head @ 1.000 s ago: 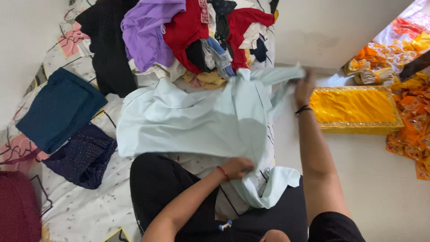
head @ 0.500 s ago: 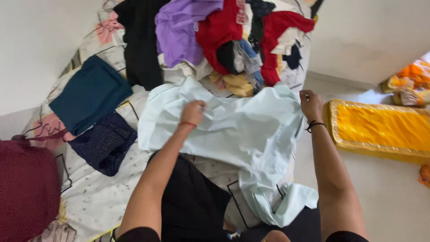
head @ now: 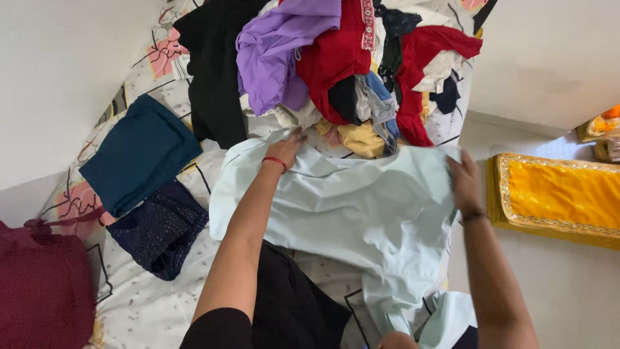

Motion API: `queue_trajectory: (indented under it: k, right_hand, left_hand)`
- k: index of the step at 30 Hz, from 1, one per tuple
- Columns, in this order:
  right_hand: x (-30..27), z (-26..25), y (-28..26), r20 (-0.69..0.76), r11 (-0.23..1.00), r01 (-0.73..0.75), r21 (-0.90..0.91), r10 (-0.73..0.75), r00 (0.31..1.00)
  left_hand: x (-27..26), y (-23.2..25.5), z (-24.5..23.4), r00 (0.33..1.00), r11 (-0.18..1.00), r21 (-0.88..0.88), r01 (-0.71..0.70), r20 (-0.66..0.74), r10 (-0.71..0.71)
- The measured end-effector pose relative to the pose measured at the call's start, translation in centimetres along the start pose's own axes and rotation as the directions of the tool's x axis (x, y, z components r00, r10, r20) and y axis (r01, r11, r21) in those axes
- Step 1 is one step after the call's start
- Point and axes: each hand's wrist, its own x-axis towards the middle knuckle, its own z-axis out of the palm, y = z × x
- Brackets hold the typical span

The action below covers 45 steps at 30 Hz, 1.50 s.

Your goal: The person folds a dark blue patterned top, a teal long garment, and a light green button-up shirt on a bed. Each item is smoothed, folded into a compact rectangle, and placed aside.

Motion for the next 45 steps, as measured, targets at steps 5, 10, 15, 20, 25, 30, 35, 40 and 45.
queue_trajectory:
  k: [5,10,15,20,25,30,35,40,45]
  right_hand:
    - [-8.5,-5.5,-2.0,0.085,0.955,-0.193,-0.227,0.217,0.972]
    - [-10.5,-4.9,-3.9,0.321,0.817,-0.270,-0.509,0.471,0.821]
    - [-5.6,-2.5,-2.7,-0.180,0.691,-0.333,-0.642,0.286,0.941]
    - [-0.8,-2.0,0.1,0.102,0.207,0.104,-0.973,-0.019,0.995]
    - [4.3,-2.4,-4.5,-0.024,0.370,-0.043,-0.928,0.056,0.998]
    - [7.5,2.2,-11.7,0.063,0.454,0.303,-0.838,-0.471,0.880]
    - [7.6,7.9,-12.9,0.406,0.079,0.568,-0.819,-0.620,0.671]
    - [2.8,5.3,-8.7,0.131,0.468,0.382,-0.797,-0.485,0.865]
    - [-10.3,-1.2,-2.1,-0.159,0.555,0.066,-0.829,-0.347,0.924]
  left_hand:
    - [0.9,-1.6,1.2,0.985,0.971,0.180,-0.160,0.095,0.144]
    - [1.4,-3.7,4.3,0.971,0.953,0.231,-0.198,0.175,0.160]
    - [1.0,-5.3,1.7,0.994,0.967,0.234,-0.100,0.061,0.088]
    - [-1.3,-7.2,-6.5,1.000,0.978,0.209,0.013,-0.003,-0.012]
    - [-2.1,-9.5,-12.6,0.983,0.996,0.082,0.028,-0.183,-0.013]
    - [0.1,-10.6,-13.7,0.799,0.944,-0.244,0.224,-0.509,-0.321]
    - [0.4,-9.2,-9.9,0.570,0.795,-0.583,0.170,-0.600,-0.562]
    - [-7.3,-7.9,-4.8,0.682,0.898,-0.435,0.068,-0.636,-0.360]
    - [-21.9,-7.7,0.3,0.664,0.850,-0.460,0.258,-0.554,-0.502]
